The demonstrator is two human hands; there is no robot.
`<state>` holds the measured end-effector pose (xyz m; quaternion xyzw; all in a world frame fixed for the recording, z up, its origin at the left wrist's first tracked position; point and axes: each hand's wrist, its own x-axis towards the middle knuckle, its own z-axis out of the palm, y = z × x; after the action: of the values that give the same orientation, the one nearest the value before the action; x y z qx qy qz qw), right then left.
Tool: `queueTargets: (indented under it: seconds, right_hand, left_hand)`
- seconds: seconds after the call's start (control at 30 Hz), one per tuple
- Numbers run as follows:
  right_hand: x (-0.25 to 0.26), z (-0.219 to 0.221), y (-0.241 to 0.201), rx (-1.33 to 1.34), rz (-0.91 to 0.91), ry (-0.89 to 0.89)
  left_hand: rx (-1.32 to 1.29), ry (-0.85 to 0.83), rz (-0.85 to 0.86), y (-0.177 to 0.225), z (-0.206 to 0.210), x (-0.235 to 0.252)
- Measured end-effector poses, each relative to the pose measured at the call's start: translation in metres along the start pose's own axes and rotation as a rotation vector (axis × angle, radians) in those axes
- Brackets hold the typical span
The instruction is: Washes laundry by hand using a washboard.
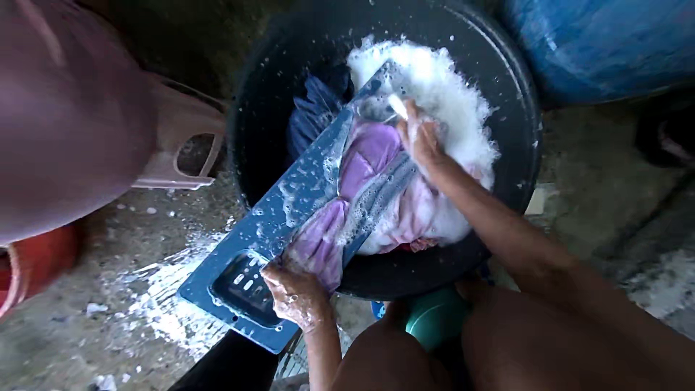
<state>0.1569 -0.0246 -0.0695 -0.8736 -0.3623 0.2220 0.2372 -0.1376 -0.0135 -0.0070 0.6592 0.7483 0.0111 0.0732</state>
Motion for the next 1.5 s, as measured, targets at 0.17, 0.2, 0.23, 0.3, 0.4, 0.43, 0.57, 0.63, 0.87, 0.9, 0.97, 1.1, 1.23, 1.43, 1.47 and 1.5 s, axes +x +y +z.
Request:
queueTargets:
  seconds: [0.17, 0.2, 0.23, 0.3, 0.4, 0.43, 0.57, 0.63, 0.87, 0.9, 0.97, 1.1, 1.23, 1.43, 1.47, 1.5]
  right_hand:
    - [-0.106, 0.068, -0.093, 0.224, -0.739, -0.091]
    - [-0.090, 0.066, -0.081, 0.180, -0.722, -0.111]
    - [-0.064, 0.061, -0.059, 0.121, -0.599, -0.093]
    - [-0.006, 0.036, -0.012, -0.020, -0.279, -0.051]
    - [0.031, 0.002, -0.001, -0.115, -0.066, 0.077]
    - [0.012, 0.002, -0.025, -0.025, -0.118, 0.071]
    - [-0.107, 0.069, -0.097, 0.288, -0.705, -0.065]
    - [-0.082, 0.072, -0.072, 0.170, -0.659, -0.124]
    - [-0.019, 0.018, -0.041, 0.052, -0.247, 0.036]
    - [-0.053, 0.032, -0.070, 0.145, -0.381, -0.021]
    - [-0.111, 0.067, -0.102, 0.270, -0.684, -0.094]
    - [-0.045, 0.045, -0.040, 0.067, -0.357, -0.289]
    - [0.015, -0.031, 0.076, -0.352, 0.152, 0.033]
    - [-0.043, -0.013, 0.106, 0.036, 0.448, -0.068]
    - [-0.041, -0.019, 0.100, 0.148, 0.468, 0.005]
    - [-0.043, -0.027, 0.087, 0.256, 0.456, 0.077]
  left_hand:
    - [0.002, -0.016, 0.020, -0.008, 0.001, 0.002]
    - [0.000, -0.012, 0.021, -0.007, 0.001, 0.003]
    - [0.005, -0.005, 0.008, -0.007, 0.002, 0.002]
    - [0.018, 0.004, -0.019, -0.005, 0.003, 0.000]
    - [0.008, 0.011, -0.025, 0.000, 0.003, 0.003]
    - [0.008, 0.016, -0.016, -0.001, 0.004, 0.003]
    - [-0.020, 0.009, 0.024, -0.006, 0.004, 0.002]
    - [-0.016, 0.037, 0.036, -0.008, 0.006, 0.003]
    - [-0.021, 0.059, 0.010, -0.004, 0.008, 0.003]
    - [-0.017, 0.051, 0.010, -0.007, 0.008, 0.003]
    - [-0.021, 0.036, 0.015, -0.009, 0.007, 0.002]
    - [-0.020, 0.036, 0.005, -0.010, 0.009, 0.003]
    - [-0.043, 0.056, 0.006, -0.008, 0.011, 0.004]
    - [-0.049, 0.053, 0.000, -0.006, 0.008, 0.003]
    - [-0.041, 0.056, -0.005, -0.006, 0.008, 0.002]
    - [-0.033, 0.067, 0.000, -0.006, 0.008, 0.001]
